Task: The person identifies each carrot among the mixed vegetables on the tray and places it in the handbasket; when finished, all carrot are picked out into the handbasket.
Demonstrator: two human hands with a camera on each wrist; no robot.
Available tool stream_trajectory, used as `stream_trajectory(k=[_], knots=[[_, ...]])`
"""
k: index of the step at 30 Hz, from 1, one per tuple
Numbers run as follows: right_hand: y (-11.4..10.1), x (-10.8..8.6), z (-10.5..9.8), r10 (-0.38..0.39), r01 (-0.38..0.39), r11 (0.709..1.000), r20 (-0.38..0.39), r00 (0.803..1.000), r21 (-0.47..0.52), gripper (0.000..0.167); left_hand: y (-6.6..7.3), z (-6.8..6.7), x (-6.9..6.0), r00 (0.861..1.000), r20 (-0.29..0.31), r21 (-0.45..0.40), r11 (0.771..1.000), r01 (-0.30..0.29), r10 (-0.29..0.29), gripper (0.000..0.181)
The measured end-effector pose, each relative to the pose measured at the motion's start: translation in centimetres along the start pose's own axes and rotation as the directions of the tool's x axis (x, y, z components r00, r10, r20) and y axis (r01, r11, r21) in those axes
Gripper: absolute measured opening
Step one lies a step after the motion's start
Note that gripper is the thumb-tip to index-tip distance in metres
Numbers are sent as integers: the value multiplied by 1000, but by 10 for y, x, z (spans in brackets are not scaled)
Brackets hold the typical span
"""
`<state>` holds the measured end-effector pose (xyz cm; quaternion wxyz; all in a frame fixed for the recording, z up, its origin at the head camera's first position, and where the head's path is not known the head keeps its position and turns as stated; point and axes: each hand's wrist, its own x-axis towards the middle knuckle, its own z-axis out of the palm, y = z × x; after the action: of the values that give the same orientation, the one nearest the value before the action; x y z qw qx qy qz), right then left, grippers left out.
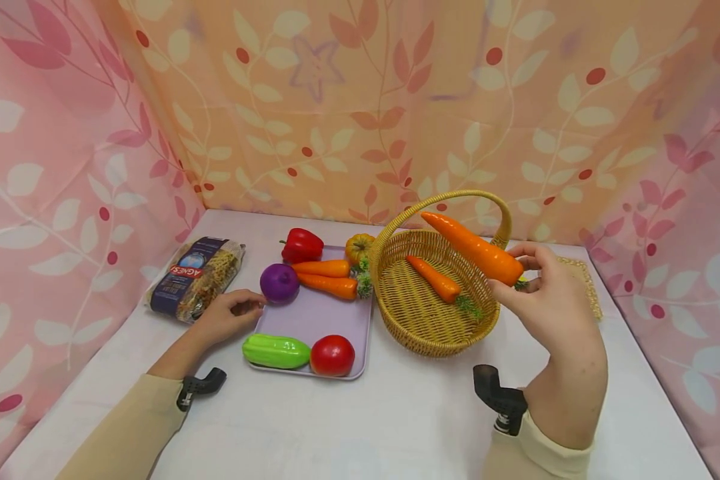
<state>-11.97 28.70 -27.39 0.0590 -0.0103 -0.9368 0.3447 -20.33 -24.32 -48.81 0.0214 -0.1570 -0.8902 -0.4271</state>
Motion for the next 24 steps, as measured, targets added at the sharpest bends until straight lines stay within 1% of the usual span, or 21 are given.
stream_trajectory(k=[6,10,13,16,18,24], knots=[[19,17,1,50,-50,999,26,998,8,62,-2,0,0,1000,0,3,1000,-3,3,20],[32,33,7,75,-75,997,40,996,-1,65,-4,0,0,1000,1,-1,1000,-7,7,20],[41,44,14,89,-88,996,54,995,-31,68,-4,0,1,1000,0,-9,1000,-13,13,19],[49,55,22,101,-96,994,92,991,-61,73,-5,0,1,1000,-3,-13,1000,-21,21,19],[52,62,28,99,-93,994,127,987,-57,75,-5,0,1,1000,-4,-14,1000,-25,25,19],[52,75,47,86,-75,995,198,976,-63,75,-6,1,1,999,-5,-19,999,-33,33,20]])
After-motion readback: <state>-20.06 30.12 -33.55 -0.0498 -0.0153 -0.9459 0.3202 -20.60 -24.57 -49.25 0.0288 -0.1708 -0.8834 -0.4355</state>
